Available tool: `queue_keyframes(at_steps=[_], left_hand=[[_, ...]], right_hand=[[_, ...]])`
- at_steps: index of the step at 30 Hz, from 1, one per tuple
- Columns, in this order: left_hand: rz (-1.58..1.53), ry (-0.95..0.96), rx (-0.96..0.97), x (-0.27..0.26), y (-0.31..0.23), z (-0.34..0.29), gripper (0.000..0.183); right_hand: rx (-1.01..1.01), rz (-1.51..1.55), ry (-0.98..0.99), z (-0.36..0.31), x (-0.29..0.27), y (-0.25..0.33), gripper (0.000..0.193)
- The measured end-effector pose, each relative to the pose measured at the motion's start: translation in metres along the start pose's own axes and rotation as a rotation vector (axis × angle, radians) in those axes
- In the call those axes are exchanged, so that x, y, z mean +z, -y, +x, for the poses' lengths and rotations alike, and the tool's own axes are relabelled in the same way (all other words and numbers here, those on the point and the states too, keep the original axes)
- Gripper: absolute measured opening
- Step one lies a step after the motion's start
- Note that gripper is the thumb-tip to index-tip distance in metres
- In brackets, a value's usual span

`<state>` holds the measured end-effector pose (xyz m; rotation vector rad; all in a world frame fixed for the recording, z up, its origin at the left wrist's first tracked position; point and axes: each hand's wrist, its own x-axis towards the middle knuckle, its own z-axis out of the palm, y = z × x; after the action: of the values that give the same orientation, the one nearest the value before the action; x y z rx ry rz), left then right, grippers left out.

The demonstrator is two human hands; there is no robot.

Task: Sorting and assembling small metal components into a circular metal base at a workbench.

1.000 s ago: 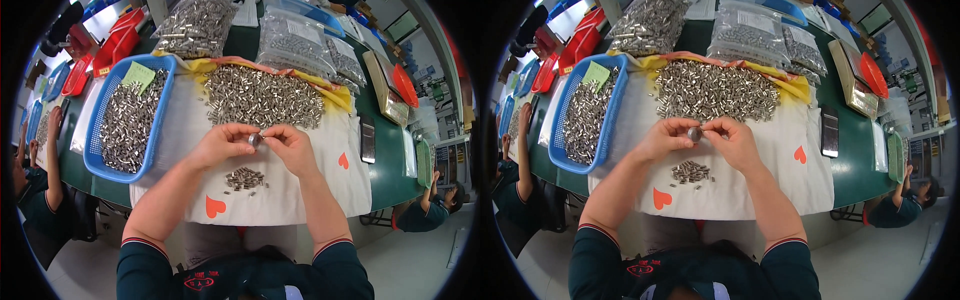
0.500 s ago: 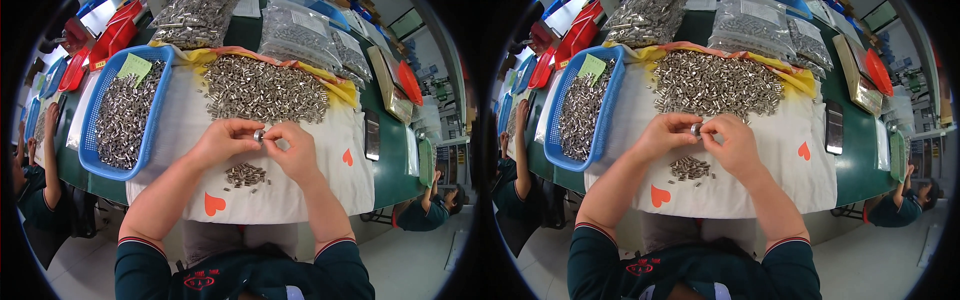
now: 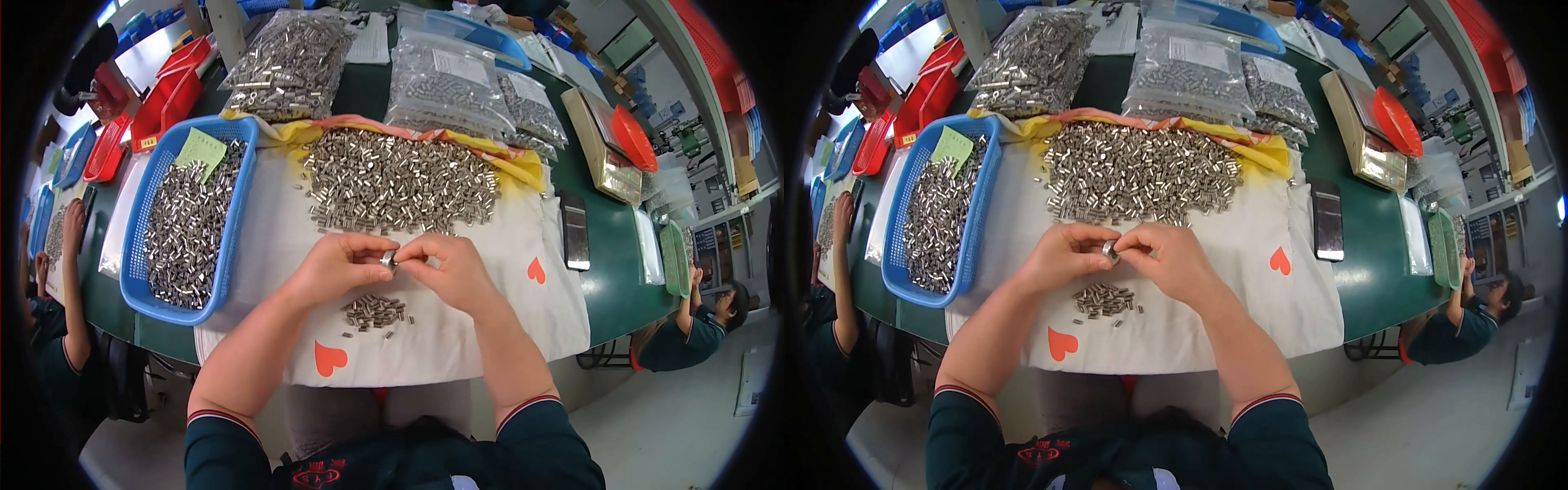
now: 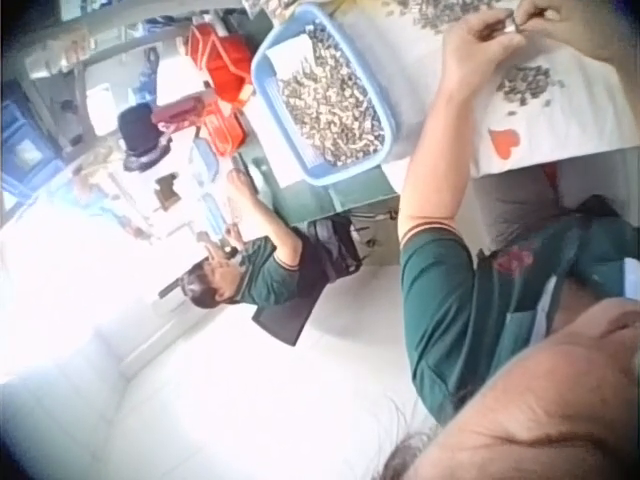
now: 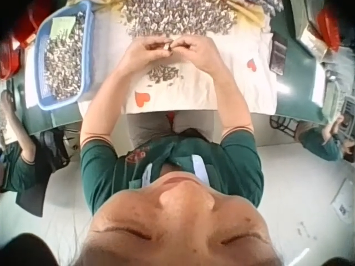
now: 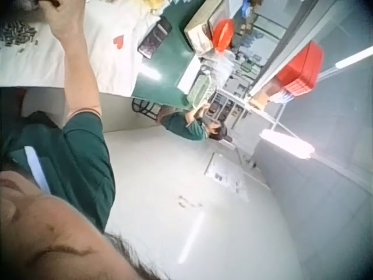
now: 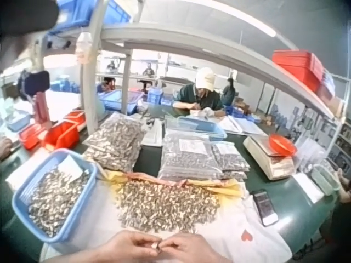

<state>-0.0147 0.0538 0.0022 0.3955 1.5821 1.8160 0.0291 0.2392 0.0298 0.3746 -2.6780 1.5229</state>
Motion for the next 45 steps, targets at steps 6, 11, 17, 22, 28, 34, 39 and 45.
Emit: queue_keyframes(at_steps=[6,11,17,22,28,34,39,45], left_hand=[[0.005,0.116,-0.009,0.009,-0.009,-0.004,0.033],[0.177,0.269,-0.022,0.007,-0.008,-0.008,0.034],[0.169,0.216,0.018,0.007,-0.006,-0.006,0.034],[0.044,0.189,-0.007,0.007,-0.002,-0.002,0.034],[-0.107,-0.003,0.047,0.002,0.001,0.002,0.035],[-0.121,-0.014,0.080,0.000,0.003,0.004,0.036],[-0.135,-0.023,0.091,0.001,0.003,0.003,0.038],[-0.027,-0.061,0.098,0.003,0.006,0.005,0.036]], right_hand=[[0.247,0.156,-0.017,0.012,-0.021,-0.013,0.010],[0.097,-0.266,-0.190,0.014,0.001,-0.028,0.009],[0.009,-0.556,-0.212,0.016,0.014,-0.030,0.007],[0.044,-0.544,-0.172,0.012,0.008,-0.028,0.006],[0.173,0.066,-0.121,0.007,0.000,-0.005,0.005],[0.038,0.149,-0.046,0.003,-0.002,-0.001,0.009],[0.057,0.159,-0.051,0.003,0.001,0.001,0.010],[-0.155,-0.152,-0.152,-0.001,0.012,-0.002,0.010]])
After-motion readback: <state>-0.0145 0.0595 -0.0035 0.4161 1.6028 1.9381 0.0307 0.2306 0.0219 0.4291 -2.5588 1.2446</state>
